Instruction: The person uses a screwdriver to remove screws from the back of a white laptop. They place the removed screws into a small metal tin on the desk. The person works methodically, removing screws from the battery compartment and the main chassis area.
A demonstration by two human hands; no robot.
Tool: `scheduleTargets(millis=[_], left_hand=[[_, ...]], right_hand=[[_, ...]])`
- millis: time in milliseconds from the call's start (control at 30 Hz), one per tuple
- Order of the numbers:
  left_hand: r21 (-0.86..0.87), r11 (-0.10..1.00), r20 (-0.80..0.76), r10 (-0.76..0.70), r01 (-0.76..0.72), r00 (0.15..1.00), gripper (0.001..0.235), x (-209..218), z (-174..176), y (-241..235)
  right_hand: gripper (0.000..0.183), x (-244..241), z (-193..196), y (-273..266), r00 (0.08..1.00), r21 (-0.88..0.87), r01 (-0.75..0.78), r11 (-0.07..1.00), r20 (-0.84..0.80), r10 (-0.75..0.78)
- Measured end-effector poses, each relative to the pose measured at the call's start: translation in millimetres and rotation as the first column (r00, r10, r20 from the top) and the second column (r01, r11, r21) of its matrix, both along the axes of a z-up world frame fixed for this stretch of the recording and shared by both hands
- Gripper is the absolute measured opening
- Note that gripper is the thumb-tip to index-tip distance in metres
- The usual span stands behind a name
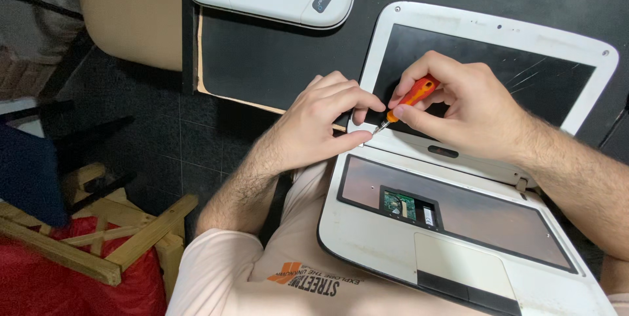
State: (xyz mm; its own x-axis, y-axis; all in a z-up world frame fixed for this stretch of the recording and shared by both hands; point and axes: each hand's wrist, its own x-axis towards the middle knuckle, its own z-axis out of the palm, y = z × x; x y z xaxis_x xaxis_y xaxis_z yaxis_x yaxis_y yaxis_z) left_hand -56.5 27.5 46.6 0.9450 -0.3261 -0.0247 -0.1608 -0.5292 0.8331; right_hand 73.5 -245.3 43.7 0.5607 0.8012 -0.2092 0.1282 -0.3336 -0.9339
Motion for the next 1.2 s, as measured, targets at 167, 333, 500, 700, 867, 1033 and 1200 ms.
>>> scheduleTargets(millis=[167,333,500,700,867,1033,1200], left_hand=[[0.026,1.000,-0.038,0.016,-0.015,0.999,0.036,3.9,-0.7,-4.1],[0.027,0.999,-0.032,0.018,-0.018,0.999,0.039,5.4,-1.1,-6.6],[0.049,0.998,-0.053,0.028,-0.025,0.998,0.037,6.2,1.6,-8.3],[0.048,0.999,-0.107,0.026,-0.021,0.994,0.037,12.0,3.1,-8.7],[0.025,1.000,-0.137,0.011,-0.008,0.991,0.038,12.5,3.7,-4.2],[0.030,1.000,-0.095,0.008,-0.005,0.995,0.042,11.8,-2.6,-4.6],[0.034,0.999,-0.107,0.009,-0.005,0.994,0.043,11.9,-5.1,-2.8]], right_hand=[[0.024,-1.2,-2.2,-2.0,1.000,-0.010,-0.011,1.000,0.012,0.012],[0.024,-2.0,-3.6,-3.5,0.999,-0.026,-0.037,0.999,0.024,0.038],[0.023,-3.0,-4.5,-3.6,0.998,-0.001,-0.032,0.999,0.047,0.032],[0.022,-6.1,-9.6,-4.5,0.997,0.118,-0.025,0.993,0.078,0.016],[0.020,-6.9,-8.1,-4.3,0.997,0.120,-0.027,0.992,0.073,0.018],[0.023,-11.1,-0.1,-4.7,0.960,0.166,-0.099,0.981,0.275,0.051],[0.030,-21.2,52.7,9.5,0.344,-0.118,-0.478,0.870,0.887,0.309]])
